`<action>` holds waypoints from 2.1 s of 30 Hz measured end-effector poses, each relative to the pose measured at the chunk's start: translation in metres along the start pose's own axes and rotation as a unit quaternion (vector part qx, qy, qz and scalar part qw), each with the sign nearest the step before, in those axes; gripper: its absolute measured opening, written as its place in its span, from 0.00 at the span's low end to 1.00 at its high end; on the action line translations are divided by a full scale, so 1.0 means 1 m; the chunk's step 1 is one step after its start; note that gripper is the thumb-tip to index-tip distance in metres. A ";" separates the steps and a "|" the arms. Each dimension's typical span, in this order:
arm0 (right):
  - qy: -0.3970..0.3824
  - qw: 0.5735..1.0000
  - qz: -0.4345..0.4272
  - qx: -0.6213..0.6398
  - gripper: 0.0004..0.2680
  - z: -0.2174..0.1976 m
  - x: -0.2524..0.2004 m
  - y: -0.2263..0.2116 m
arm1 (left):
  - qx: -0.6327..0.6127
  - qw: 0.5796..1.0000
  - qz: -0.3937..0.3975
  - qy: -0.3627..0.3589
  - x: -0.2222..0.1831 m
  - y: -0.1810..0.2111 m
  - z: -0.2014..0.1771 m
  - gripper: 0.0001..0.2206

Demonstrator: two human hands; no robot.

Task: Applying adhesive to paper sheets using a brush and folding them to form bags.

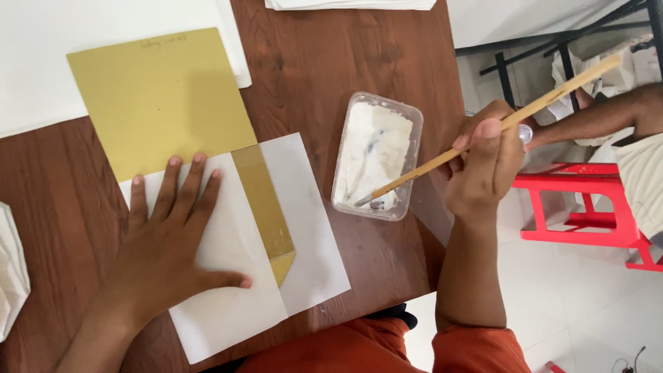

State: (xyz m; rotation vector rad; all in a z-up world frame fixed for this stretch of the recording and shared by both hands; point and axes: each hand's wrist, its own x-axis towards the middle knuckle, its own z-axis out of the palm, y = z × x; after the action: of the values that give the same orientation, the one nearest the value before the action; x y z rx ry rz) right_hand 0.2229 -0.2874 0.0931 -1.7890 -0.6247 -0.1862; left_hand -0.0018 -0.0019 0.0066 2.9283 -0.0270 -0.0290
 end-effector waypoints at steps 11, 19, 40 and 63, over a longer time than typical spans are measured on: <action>0.018 0.998 -0.053 -0.001 0.16 0.000 -0.003 0.018 | 0.010 1.000 0.008 0.004 -0.002 -0.003 0.004 0.74; -0.033 0.998 -0.021 0.052 0.13 -0.008 -0.002 0.021 | 0.002 1.000 0.008 0.013 -0.002 -0.001 0.003 0.73; 0.056 0.993 -0.074 0.072 0.14 -0.015 0.001 0.027 | -0.015 0.999 0.005 0.036 -0.002 -0.003 0.005 0.72; -0.287 0.905 -0.241 0.203 0.16 0.033 -0.108 -0.006 | -0.038 0.998 0.002 0.053 -0.011 -0.007 0.015 0.71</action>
State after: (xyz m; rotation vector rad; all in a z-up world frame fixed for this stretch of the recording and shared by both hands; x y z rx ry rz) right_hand 0.1224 -0.2903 0.0412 -1.2440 -1.4214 0.1443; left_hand -0.0133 0.0019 -0.0088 2.8491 -0.0142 0.1227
